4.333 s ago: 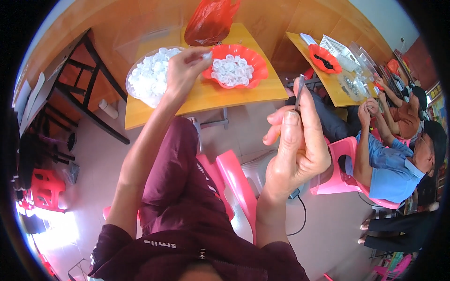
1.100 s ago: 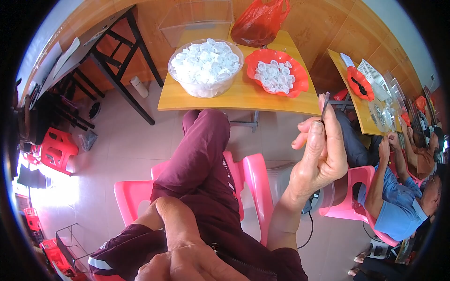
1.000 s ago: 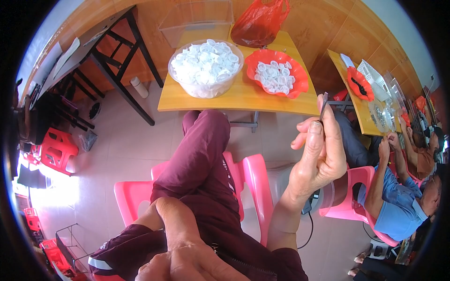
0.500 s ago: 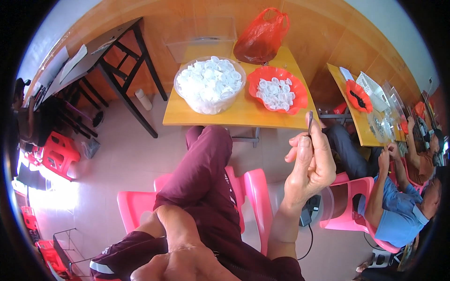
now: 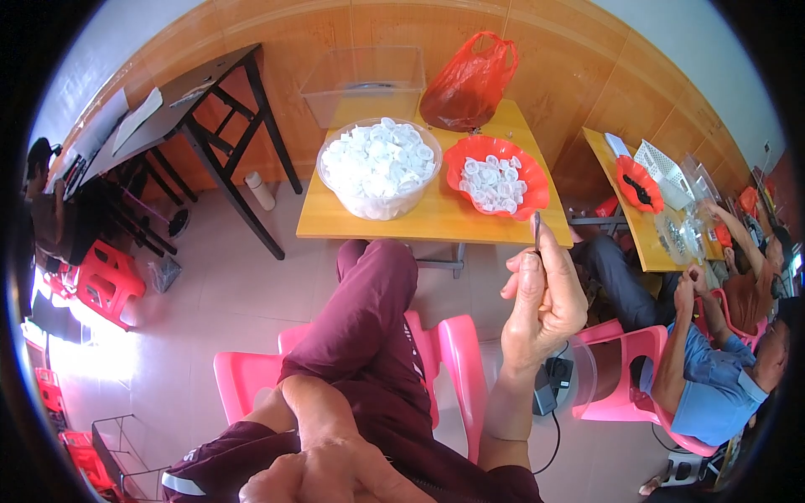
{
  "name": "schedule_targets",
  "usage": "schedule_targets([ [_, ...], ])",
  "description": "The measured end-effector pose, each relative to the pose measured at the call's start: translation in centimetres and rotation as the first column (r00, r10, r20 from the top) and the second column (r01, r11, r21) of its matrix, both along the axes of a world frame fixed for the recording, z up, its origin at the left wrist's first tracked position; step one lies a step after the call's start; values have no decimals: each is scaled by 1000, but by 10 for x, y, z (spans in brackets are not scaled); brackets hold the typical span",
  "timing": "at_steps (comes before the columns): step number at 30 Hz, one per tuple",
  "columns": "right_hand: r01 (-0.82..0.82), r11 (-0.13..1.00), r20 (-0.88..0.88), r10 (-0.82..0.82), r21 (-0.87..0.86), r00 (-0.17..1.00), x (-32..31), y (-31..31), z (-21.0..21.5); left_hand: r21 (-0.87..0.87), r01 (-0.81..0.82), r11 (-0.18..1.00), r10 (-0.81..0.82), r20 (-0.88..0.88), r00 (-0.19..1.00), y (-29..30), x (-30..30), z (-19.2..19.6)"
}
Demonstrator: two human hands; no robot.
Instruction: The person assembles small metal discs into white plastic housings using a manual assembly tool.
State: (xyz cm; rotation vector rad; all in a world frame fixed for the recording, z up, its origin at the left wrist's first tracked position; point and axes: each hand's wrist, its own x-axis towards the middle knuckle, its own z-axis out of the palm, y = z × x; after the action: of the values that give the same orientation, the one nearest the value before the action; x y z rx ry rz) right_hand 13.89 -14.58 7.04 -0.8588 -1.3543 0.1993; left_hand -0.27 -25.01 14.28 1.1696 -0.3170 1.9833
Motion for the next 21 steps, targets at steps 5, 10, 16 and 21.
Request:
schedule_targets([
  [5,-12,1000,8,12,-9,1000,0,0,0,-6,-40,999,40,43,998,-7,4,-9],
  [10,39,999,1,-39,-30,999,-2,0,0,-266,9,964,21,111,994,-15,9,4],
  [16,45,999,37,-46,5,998,2,3,-1,-164,35,986,-34,11,999,8,-5,-7],
  [21,25,999,34,-23,-45,999,-6,5,-4,-288,88,954,-70,75,995,7,3,-13],
])
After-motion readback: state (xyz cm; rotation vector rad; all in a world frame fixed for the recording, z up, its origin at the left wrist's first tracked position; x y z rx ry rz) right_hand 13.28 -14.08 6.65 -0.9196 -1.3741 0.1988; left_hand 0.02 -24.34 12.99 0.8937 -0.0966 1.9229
